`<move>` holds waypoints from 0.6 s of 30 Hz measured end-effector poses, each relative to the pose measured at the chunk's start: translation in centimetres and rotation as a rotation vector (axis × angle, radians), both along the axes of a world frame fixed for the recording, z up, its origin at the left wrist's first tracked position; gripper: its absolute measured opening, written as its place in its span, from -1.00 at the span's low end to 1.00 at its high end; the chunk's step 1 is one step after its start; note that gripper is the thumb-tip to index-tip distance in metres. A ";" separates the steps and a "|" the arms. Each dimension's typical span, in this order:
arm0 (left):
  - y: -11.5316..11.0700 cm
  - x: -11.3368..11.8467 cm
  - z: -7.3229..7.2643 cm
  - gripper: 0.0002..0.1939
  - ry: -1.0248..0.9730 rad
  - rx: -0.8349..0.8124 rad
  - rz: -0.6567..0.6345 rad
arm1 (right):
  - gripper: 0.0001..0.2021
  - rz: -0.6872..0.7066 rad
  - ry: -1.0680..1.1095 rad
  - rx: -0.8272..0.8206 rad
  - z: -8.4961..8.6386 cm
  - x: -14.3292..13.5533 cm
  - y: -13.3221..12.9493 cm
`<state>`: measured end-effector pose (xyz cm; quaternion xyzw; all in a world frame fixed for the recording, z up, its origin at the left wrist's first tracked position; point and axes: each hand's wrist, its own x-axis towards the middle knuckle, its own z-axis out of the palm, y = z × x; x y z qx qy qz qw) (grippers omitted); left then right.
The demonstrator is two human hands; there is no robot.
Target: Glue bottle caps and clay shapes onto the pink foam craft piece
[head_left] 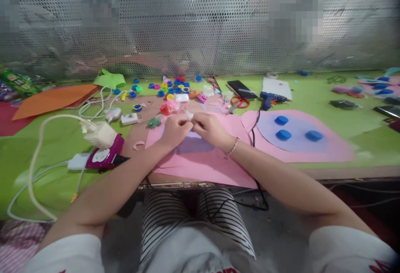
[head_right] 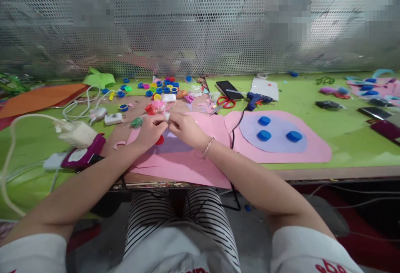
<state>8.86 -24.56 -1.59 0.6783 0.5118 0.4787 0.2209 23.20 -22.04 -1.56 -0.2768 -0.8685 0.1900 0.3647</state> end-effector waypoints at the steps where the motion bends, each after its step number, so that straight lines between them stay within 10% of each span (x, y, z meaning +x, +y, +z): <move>1: 0.2 0.2 0.0 -0.75 -0.016 -0.006 0.013 | -0.82 -0.021 0.005 0.008 -0.1 -0.2 0.0; 10: 1.0 -0.8 -0.4 -0.72 -0.185 -0.004 0.004 | -0.82 -0.357 0.215 -0.097 1.4 3.1 3.6; 14: 1.2 -2.2 0.1 -0.86 -0.052 0.178 0.022 | -0.79 -0.068 0.260 -0.383 2.0 5.1 4.1; 18: 0.7 -1.4 -0.7 -0.29 0.198 0.249 -0.082 | -0.79 0.181 0.094 -0.386 2.1 3.4 2.2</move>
